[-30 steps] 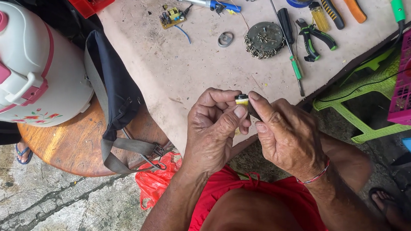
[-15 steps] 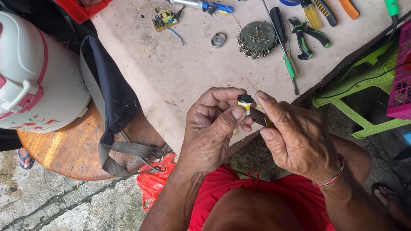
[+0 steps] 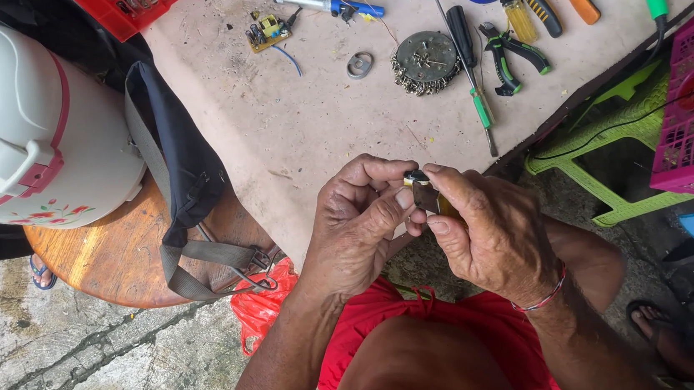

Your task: Stripping insulation from thin copper wires on an electronic component using a utility knife

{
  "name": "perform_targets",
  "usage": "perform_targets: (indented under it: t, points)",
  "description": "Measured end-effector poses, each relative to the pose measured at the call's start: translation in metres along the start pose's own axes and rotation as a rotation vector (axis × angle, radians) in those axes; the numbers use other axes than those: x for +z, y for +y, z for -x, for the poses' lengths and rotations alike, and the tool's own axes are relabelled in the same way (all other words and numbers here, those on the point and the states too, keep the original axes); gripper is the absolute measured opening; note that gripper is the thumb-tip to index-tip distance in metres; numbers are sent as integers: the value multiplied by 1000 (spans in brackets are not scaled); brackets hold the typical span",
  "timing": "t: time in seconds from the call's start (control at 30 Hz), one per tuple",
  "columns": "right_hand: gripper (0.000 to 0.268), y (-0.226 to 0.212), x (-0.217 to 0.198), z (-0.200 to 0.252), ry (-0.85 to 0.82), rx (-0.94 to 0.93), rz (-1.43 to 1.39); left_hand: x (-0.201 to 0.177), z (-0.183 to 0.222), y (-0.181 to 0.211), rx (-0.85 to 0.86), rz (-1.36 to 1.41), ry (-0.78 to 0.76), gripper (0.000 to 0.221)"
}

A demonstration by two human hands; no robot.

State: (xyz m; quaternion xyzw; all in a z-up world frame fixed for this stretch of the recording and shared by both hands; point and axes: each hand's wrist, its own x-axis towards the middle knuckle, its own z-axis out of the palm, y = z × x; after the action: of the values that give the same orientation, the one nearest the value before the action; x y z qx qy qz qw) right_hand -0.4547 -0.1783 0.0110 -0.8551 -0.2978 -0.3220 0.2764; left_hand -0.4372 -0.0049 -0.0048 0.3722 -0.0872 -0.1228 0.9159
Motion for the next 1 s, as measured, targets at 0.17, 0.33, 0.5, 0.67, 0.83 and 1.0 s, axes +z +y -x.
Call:
perform_targets:
  t: [0.17, 0.33, 0.5, 0.67, 0.83, 1.0]
  points:
    - [46, 1, 2, 3, 29, -2, -39, 3, 1, 0, 8, 1, -1, 30]
    - [49, 3, 7, 11, 71, -55, 82, 4, 6, -4, 15, 5, 37, 29]
    - [45, 4, 18, 12, 201, -92, 159, 5, 6, -15, 8, 89, 78, 28]
    - [43, -3, 10, 14, 280, 55, -28, 15, 8, -3, 4, 176, 67, 30]
    - [49, -19, -18, -6, 43, 17, -191, 10, 6, 3, 68, 88, 24, 28]
    - [49, -13, -16, -8, -12, -66, -123, 7, 10, 3, 58, 64, 6, 29]
